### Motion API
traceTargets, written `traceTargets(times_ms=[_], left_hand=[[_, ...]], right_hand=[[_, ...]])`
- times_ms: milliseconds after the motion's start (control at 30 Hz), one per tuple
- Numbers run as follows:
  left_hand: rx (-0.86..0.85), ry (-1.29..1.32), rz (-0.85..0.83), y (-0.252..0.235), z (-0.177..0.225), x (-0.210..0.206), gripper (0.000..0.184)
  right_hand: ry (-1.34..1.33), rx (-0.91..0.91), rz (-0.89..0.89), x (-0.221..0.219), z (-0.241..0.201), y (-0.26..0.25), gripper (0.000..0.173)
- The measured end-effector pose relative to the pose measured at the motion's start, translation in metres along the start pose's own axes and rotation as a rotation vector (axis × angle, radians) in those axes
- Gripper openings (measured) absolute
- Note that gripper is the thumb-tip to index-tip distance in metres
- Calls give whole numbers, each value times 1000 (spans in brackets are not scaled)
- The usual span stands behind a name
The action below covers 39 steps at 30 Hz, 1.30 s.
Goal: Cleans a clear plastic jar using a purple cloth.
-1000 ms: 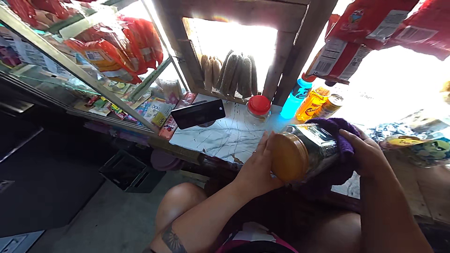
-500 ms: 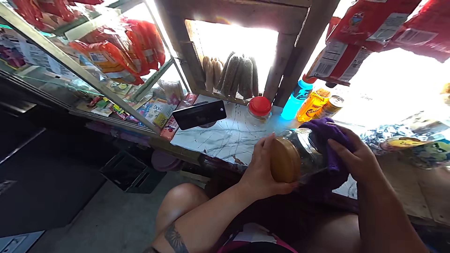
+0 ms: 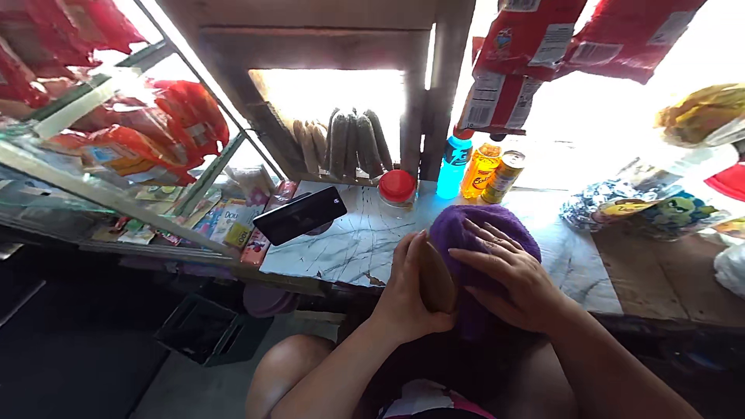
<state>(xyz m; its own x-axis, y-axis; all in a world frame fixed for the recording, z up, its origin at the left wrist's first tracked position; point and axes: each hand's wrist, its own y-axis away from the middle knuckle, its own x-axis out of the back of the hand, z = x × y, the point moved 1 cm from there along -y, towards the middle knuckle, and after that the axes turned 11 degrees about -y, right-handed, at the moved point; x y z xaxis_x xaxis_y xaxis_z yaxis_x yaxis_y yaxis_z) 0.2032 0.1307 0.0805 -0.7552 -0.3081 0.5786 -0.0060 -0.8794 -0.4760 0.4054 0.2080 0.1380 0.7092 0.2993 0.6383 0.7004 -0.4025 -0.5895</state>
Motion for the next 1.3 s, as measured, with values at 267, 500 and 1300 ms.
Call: traceTargets(times_ms=[267,500,1300], left_hand=[[-154,-79,0,4,3,-1,121],[-214,-112,-14,7,4,-2,120],[-156,-116,-22,11,-5,-2,125]], right_hand=[[-61,-335,68,30,30,-3,45],[-132,-546,193,40,38,-8,39],[-1073,-1010,1048,103,8,-11,26]])
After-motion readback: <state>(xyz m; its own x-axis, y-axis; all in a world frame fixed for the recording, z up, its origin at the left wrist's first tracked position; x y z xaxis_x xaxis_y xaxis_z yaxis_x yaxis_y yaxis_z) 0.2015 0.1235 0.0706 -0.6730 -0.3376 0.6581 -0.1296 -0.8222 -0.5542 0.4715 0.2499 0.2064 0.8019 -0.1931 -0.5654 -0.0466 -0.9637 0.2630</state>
